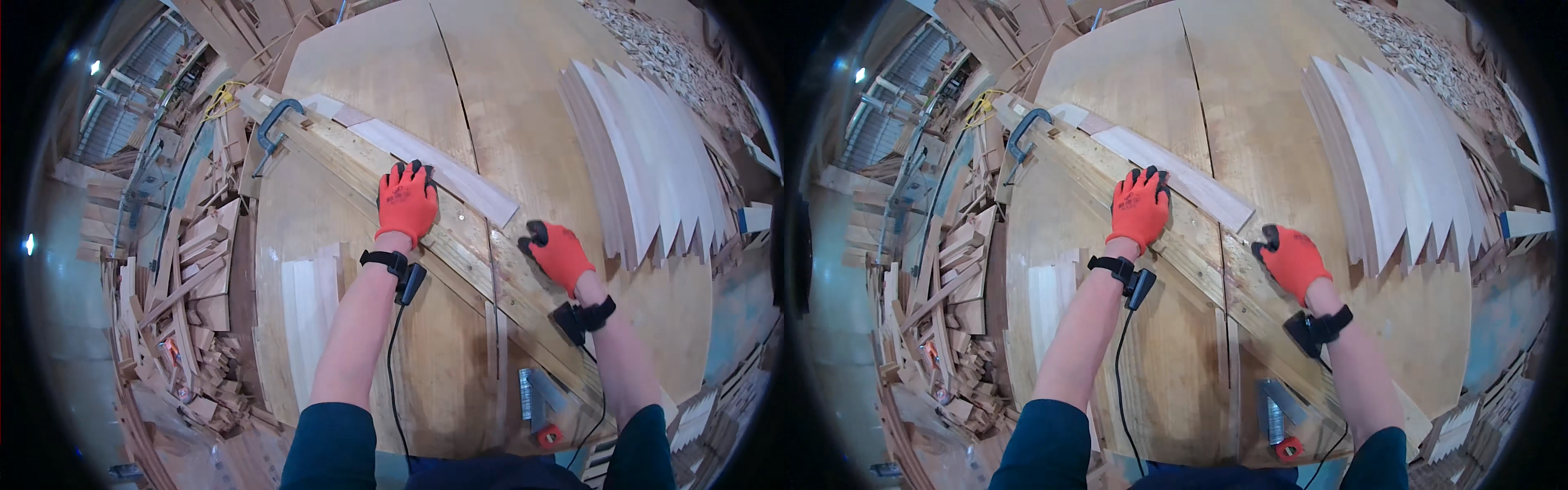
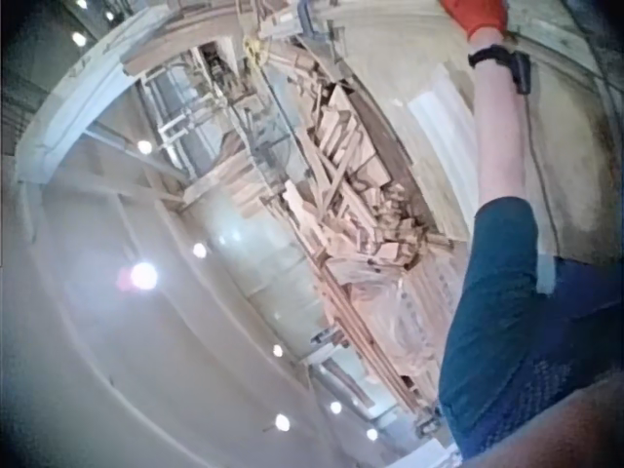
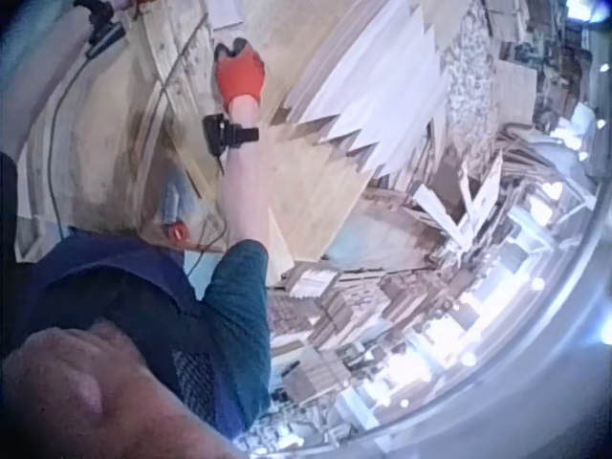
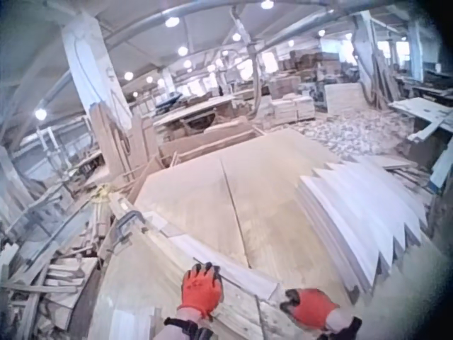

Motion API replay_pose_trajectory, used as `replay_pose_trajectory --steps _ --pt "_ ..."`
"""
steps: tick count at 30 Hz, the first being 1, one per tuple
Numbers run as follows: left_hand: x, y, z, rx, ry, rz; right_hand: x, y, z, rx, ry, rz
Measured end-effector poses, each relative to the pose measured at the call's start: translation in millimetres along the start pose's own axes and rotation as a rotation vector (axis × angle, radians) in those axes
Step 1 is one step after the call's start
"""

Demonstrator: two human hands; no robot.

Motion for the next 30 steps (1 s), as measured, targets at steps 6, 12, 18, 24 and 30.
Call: replay_pose_trajectory --steps 6,12,18,24,30 --pt "-3.7 -3.3 5.4 0.04 0.014 0.033 11.0 52.6 34.2 0.104 0.138 0.018" --pt "-5.0 2.4 14.6 0.06 0.021 0.067 23.5 73.1 67.3 0.278 0.1 0.162" --pt "-12.4 -2.9 41.1 0.022 0.018 0.112 35.7 71.2 102.4 0.366 0.138 0.247" --pt "-13.4 -7.2 51.4 0.05 0.038 0.172 46.5 63.8 121.8 0.434 0.142 0.284" --pt "-16.4 -11.7 59.1 0.105 -0.005 0.185 52.0 59.7 132.2 0.479 0.123 0.292"
Point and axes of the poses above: each hand's wrist, its own y-axis away from the middle knuckle, its own z-axis out of the palm, x = y × z, the point moved 3 cm from there along -y, towards the middle knuckle, and after that the axes turned 15 degrees about -x, right-handed, at the moved point
